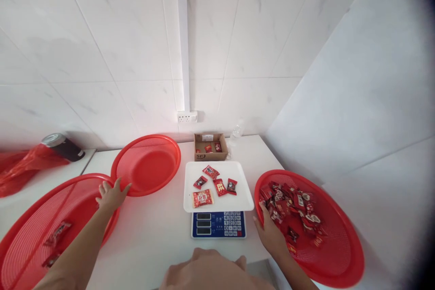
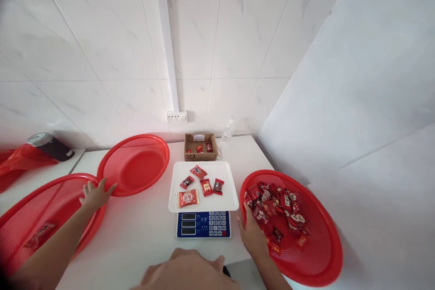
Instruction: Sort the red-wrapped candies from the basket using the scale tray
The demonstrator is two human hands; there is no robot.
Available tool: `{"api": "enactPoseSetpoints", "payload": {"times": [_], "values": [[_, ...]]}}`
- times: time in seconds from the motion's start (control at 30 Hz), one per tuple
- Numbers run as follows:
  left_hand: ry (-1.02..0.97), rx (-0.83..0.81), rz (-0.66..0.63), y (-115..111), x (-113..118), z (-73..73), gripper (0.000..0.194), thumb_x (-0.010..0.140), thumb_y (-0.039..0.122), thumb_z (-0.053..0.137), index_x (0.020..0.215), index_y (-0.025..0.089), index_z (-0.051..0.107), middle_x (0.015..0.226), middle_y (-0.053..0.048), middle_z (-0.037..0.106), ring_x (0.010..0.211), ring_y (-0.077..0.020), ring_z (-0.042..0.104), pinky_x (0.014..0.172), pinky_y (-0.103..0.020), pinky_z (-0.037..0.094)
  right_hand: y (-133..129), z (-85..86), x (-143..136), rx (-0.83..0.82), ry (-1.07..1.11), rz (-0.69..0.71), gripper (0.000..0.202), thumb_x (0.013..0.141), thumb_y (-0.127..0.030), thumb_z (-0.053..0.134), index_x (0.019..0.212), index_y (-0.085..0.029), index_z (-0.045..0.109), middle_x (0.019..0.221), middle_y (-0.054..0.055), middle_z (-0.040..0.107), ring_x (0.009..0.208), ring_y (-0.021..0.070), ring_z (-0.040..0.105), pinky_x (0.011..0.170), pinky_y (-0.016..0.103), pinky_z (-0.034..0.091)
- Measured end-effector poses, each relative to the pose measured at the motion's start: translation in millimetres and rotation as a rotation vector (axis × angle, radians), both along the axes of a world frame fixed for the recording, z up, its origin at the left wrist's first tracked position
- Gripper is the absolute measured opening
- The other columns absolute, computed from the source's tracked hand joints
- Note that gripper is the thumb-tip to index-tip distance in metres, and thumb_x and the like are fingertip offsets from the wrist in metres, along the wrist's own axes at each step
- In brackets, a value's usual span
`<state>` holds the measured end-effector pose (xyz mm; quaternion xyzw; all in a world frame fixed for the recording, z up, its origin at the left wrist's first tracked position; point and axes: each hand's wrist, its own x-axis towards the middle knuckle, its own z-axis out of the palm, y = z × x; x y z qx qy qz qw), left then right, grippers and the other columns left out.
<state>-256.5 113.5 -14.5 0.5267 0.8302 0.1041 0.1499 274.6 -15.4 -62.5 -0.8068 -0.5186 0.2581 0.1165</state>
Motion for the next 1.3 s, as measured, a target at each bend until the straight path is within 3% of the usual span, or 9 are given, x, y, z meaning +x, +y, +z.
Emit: {"api": "enactPoseSetpoints", "payload": {"times": [0.1, 0.17, 0.23, 0.33, 0.5, 0.7, 0.9, 1.07, 1.3], "values": [[0.185, 0.058, -0.243, -12.6, 33.8, -2.5, 0.065, 0.082, 0.054, 0.041, 0.134, 0.016, 0.044, 0.148, -0.017, 0.032, 0.141, -0.0354, 0.013, 0.109, -0.057, 0.014, -0.2, 0.1, -0.4, 0.013, -0.005, 0.011, 0.063, 0.089, -0.043, 0.022, 0.146, -0.016, 0.021, 0.145, 0.013, 0.038, 0.119, 0.0276, 0.052, 0.091, 0.039, 0.043], [0.119, -0.015, -0.504, -22.2, 56.0, -5.0, 0.055, 0.084, 0.05, 0.04, 0.13, 0.021, 0.05, 0.139, -0.012, 0.049, 0.136, -0.0287, 0.03, 0.112, -0.048, 0.014, -0.3, -0.1, -0.6, 0.012, -0.012, 0.013, 0.063, 0.089, -0.043, 0.021, 0.145, -0.015, 0.021, 0.145, 0.013, 0.038, 0.12, 0.0283, 0.051, 0.091, 0.039, 0.043], [0.014, -0.108, -0.625, -29.8, 72.9, -7.1, 0.045, 0.088, 0.047, 0.034, 0.119, 0.024, 0.058, 0.123, -0.007, 0.063, 0.122, -0.0257, 0.049, 0.112, -0.045, 0.015, -0.2, -1.1, -0.5, 0.014, -0.017, 0.015, 0.063, 0.089, -0.043, 0.02, 0.145, -0.015, 0.021, 0.145, 0.014, 0.037, 0.121, 0.0292, 0.05, 0.09, 0.04, 0.044], [-0.047, -0.132, -0.609, -32.1, 87.7, -7.7, 0.043, 0.092, 0.045, 0.028, 0.104, 0.025, 0.064, 0.107, -0.006, 0.07, 0.103, -0.0238, 0.061, 0.109, -0.045, 0.02, 0.1, -4.7, 0.4, 0.018, -0.017, 0.019, 0.064, 0.089, -0.043, 0.02, 0.145, -0.014, 0.02, 0.147, 0.014, 0.034, 0.122, 0.0297, 0.049, 0.09, 0.041, 0.044], [-0.044, -0.056, -0.501, -9.9, 106.9, -5.0, 0.036, 0.092, 0.041, 0.032, 0.093, 0.025, 0.064, 0.1, -0.005, 0.071, 0.097, -0.023, 0.063, 0.105, -0.044, 0.025, 0.2, -8.8, 2.1, 0.031, -0.021, 0.026, 0.063, 0.089, -0.044, 0.022, 0.146, -0.016, 0.021, 0.147, 0.013, 0.036, 0.123, 0.027, 0.049, 0.09, 0.039, 0.044], [-0.025, -0.036, -0.491, 11.8, 136.3, -9.7, 0.044, 0.093, 0.042, 0.027, 0.109, 0.017, 0.06, 0.101, -0.015, 0.069, 0.094, -0.0289, 0.064, 0.087, -0.045, 0.043, -0.4, -5.6, 1.9, 0.027, -0.033, 0.028, 0.061, 0.089, -0.041, 0.024, 0.146, -0.018, 0.021, 0.143, 0.012, 0.041, 0.117, 0.028, 0.054, 0.089, 0.04, 0.045], [-0.025, 0.089, -0.628, -6.8, 182.9, -12.4, 0.051, 0.092, 0.04, 0.035, 0.137, 0.016, 0.037, 0.142, -0.014, 0.043, 0.134, -0.0261, 0.033, 0.107, -0.041, 0.028, -0.8, -6.0, 1.5, 0.018, -0.036, 0.027, 0.06, 0.091, -0.04, 0.024, 0.146, -0.018, 0.02, 0.142, 0.014, 0.042, 0.113, 0.0289, 0.057, 0.088, 0.041, 0.044], [-0.07, 0.059, -0.906, -30.2, 237.0, -9.9, 0.04, 0.088, 0.031, 0.047, 0.126, 0.02, 0.049, 0.13, -0.01, 0.054, 0.124, -0.0218, 0.044, 0.105, -0.035, 0.033, -1.6, -7.1, 2.0, 0.027, -0.035, 0.033, 0.059, 0.091, -0.039, 0.025, 0.146, -0.018, 0.021, 0.141, 0.013, 0.043, 0.116, 0.0283, 0.054, 0.091, 0.04, 0.043], [-0.008, -0.075, -0.77, -29.4, 268.0, -12.2, 0.039, 0.079, 0.027, 0.057, 0.116, 0.017, 0.053, 0.119, -0.012, 0.055, 0.116, -0.0264, 0.048, 0.097, -0.039, 0.037, -1.0, -1.9, 0.2, 0.009, -0.051, 0.03, 0.059, 0.091, -0.039, 0.026, 0.145, -0.017, 0.022, 0.142, 0.013, 0.043, 0.118, 0.0281, 0.053, 0.089, 0.039, 0.043]]}}
